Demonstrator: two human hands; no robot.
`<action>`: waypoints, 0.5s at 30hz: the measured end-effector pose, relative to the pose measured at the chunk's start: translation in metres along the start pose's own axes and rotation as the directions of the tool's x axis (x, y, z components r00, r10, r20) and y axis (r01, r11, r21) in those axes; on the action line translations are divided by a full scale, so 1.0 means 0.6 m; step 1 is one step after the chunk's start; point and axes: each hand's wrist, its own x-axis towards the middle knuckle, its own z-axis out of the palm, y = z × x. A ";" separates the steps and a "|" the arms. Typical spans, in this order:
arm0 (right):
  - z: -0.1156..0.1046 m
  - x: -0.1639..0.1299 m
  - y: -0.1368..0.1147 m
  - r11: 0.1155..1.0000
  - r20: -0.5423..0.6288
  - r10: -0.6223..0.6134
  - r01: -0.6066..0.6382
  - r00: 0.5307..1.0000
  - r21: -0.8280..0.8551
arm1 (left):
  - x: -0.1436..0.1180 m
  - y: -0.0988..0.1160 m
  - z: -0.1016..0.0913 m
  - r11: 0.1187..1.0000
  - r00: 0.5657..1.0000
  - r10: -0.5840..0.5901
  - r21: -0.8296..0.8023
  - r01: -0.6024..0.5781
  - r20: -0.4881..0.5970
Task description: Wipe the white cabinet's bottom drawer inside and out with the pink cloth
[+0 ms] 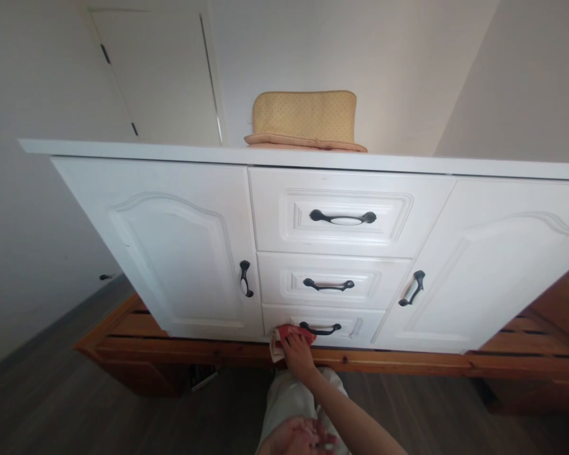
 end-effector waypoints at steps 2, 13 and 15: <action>-0.014 -0.047 0.062 0.999 0.030 0.040 -0.039 0.999 -0.035 | -0.001 0.002 0.000 0.997 1.000 0.020 0.079 -0.021 0.012; -0.147 -0.220 0.294 0.983 0.054 0.132 -0.123 0.990 -0.139 | -0.017 0.017 0.029 0.998 0.994 0.029 0.061 -0.036 0.107; -0.186 -0.204 0.290 0.980 -0.015 0.147 -0.148 0.989 -0.136 | -0.018 0.015 0.029 0.998 0.993 0.043 0.038 -0.048 0.112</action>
